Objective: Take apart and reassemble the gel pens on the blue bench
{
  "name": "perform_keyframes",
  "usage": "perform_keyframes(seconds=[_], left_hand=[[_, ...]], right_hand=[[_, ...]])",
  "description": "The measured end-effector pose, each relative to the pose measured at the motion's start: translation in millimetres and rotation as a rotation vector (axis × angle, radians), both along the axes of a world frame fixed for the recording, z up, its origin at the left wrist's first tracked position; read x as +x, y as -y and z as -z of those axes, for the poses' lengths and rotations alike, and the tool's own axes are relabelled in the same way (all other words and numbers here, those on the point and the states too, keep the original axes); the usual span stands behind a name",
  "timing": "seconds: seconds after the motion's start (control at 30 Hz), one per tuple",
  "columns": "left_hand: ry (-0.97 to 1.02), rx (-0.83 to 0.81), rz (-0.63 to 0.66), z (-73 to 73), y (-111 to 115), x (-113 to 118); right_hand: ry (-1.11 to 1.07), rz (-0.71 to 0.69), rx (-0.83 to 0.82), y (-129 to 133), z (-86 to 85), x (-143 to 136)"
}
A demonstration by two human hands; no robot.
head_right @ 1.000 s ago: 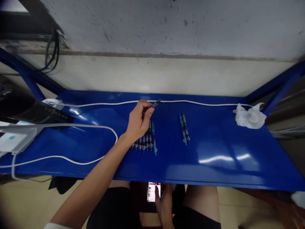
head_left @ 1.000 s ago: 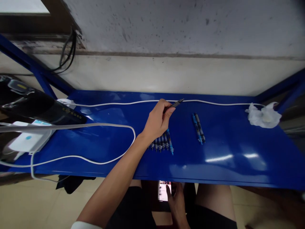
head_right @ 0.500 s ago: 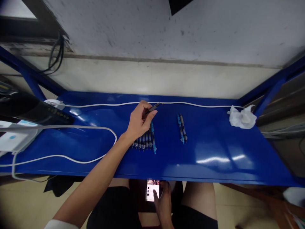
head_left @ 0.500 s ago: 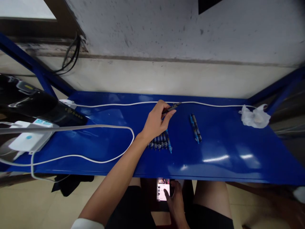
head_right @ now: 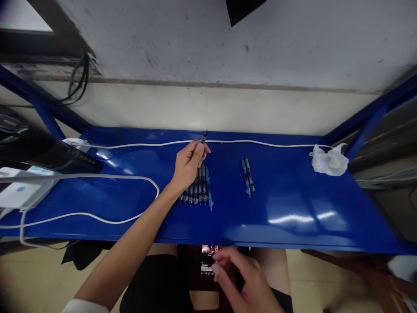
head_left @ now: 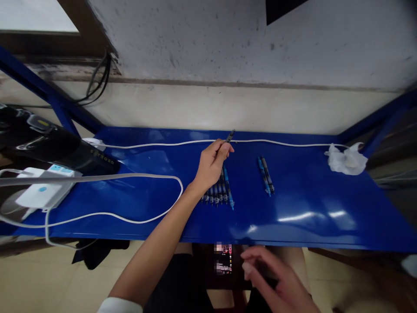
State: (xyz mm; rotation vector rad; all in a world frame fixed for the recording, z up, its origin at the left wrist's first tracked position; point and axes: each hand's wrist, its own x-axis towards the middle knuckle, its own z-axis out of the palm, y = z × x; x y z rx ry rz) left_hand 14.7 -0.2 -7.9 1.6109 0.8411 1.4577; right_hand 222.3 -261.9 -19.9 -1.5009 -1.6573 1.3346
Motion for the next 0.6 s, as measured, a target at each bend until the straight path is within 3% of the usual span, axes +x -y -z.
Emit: perform_keyframes(seconds=[0.07, 0.13, 0.2, 0.33, 0.4, 0.5, 0.6], left_hand=[[0.128, -0.139, 0.092, 0.8, -4.3, 2.8], [0.226, -0.223, 0.153, 0.0, -7.8, 5.1], [0.291, -0.255, 0.164, -2.0, -9.4, 6.1], [0.364, -0.326, 0.149, -4.6, -9.6, 3.7], [0.365, -0.339, 0.135, -3.6, -10.8, 1.2], [0.346, -0.301, 0.085, -0.6, -13.6, -2.2], [0.306, -0.271, 0.074, 1.0, -14.2, -3.4]], right_hand=[[-0.016, -0.004, 0.145, -37.5, -36.2, -1.3], [-0.025, 0.088, 0.323, -85.3, -53.6, -10.3], [-0.019, 0.127, 0.476, -138.2, -54.7, -24.2], [0.058, 0.019, 0.66, -224.3, -37.1, -51.5], [0.085, 0.005, 0.704, -245.5, -29.8, -59.3], [-0.026, 0.031, 0.664, -253.4, -24.0, -62.7], [-0.381, 0.016, 0.375, -250.2, -22.6, -59.8]])
